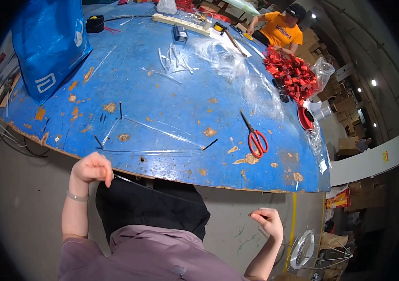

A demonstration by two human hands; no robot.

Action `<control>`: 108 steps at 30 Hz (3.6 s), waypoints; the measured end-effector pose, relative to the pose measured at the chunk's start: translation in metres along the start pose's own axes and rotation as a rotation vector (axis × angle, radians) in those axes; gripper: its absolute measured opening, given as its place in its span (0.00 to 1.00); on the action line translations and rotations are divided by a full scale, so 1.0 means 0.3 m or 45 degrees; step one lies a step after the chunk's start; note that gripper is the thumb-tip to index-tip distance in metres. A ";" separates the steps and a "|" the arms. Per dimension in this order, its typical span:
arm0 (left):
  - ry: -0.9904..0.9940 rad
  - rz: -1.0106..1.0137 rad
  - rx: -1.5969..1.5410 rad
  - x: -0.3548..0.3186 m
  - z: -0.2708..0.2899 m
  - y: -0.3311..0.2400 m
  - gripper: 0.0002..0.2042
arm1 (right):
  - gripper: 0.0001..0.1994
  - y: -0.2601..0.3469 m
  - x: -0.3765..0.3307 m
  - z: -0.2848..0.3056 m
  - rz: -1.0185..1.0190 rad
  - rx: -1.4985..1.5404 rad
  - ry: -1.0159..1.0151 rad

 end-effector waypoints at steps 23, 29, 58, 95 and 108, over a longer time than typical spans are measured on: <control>-0.997 -0.014 -0.167 0.051 0.341 -0.211 0.12 | 0.08 0.467 0.630 0.120 0.411 -0.104 -0.439; -0.895 0.008 1.873 0.140 0.355 -0.168 0.07 | 0.12 0.245 0.866 0.108 0.219 -0.282 -0.356; -0.161 0.075 2.347 0.554 -0.252 0.241 0.29 | 0.12 -0.480 -0.605 -0.017 -0.782 0.247 -0.711; -1.042 0.312 0.617 0.113 0.459 -0.210 0.10 | 0.11 0.246 0.649 0.152 0.167 -0.021 -0.381; -0.191 0.049 2.114 0.236 0.336 -0.209 0.10 | 0.14 -0.364 0.250 0.304 -0.436 -0.150 -0.578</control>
Point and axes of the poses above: each hand's wrist, its own x-axis towards the middle knuckle, its own z-axis out of the back of the hand, y = z × x, the point moved 5 cm from there along x, towards the middle knuckle, and after that the axes turned 4 degrees about y, right-handed, at the moved point
